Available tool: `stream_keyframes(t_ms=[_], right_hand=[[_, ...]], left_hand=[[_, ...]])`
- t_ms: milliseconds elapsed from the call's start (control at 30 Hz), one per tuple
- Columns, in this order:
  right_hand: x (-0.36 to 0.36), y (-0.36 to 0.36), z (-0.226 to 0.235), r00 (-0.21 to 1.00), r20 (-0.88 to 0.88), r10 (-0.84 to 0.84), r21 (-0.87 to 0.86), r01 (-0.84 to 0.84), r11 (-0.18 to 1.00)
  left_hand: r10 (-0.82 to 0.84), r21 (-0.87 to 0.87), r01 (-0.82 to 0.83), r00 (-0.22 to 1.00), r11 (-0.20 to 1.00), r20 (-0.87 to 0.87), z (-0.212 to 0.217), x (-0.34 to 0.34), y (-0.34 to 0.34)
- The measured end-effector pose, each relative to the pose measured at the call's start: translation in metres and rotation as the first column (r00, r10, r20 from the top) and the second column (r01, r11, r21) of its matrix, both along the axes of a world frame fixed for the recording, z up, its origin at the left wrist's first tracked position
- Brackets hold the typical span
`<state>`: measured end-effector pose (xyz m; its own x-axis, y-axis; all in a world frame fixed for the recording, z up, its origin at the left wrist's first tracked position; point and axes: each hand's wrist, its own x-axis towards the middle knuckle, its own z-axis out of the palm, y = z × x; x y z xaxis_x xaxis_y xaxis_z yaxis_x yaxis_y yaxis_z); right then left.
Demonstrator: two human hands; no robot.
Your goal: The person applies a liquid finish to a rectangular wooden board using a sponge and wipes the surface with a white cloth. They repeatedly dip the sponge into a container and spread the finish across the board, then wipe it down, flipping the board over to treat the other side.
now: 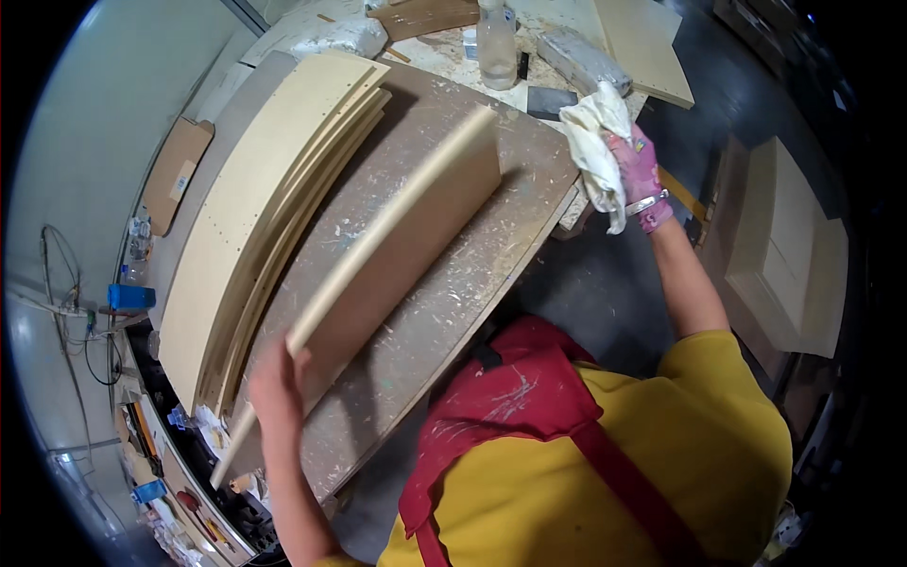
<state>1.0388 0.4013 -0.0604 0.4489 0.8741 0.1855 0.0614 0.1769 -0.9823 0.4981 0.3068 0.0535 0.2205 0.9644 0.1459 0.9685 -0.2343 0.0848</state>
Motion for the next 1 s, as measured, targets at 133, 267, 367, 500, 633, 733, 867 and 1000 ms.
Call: stream_keyframes(t_ms=[133, 267, 367, 500, 633, 733, 867, 1000], right_hand=[[-0.089, -0.007, 0.024, 0.995, 0.057, 0.081, -0.062, -0.078, 0.995], [-0.131, -0.017, 0.01, 0.845, 0.496, 0.199, -0.112, -0.165, 0.98], [-0.155, -0.022, 0.012, 0.62, 0.776, 0.119, -0.004, -0.183, 0.983], [-0.282, -0.017, 0.004, 0.396, 0.875, 0.28, -0.018, -0.551, 0.834], [-0.372, 0.001, -0.045, 0.211, 0.88, 0.426, -0.154, -0.721, 0.675], [-0.297, 0.056, -0.015, 0.471, 0.833, 0.292, -0.062, -0.445, 0.894], [-0.103, 0.15, -0.043, 0.677, 0.733, 0.068, -0.344, 0.282, 0.895], [-0.17, 0.126, -0.008, 0.523, 0.813, 0.254, -0.306, 0.013, 0.952]], left_hand=[[0.162, -0.093, -0.156, 0.985, 0.983, 0.064, -0.03, -0.04, 0.108], [0.144, -0.093, -0.134, 0.983, 0.987, 0.111, -0.074, -0.06, 0.149], [0.156, -0.155, -0.133, 0.977, 0.979, 0.144, -0.09, -0.055, 0.146], [0.132, -0.148, -0.106, 0.975, 0.983, 0.18, -0.097, -0.051, 0.142], [0.09, -0.153, -0.063, 0.98, 0.986, 0.176, -0.103, -0.046, 0.149], [0.136, -0.163, -0.108, 0.977, 0.981, 0.167, -0.101, -0.049, 0.137], [0.144, -0.167, -0.114, 0.973, 0.979, 0.181, -0.11, -0.039, 0.128], [0.22, -0.232, -0.177, 0.96, 0.956, 0.174, -0.123, -0.04, 0.111]])
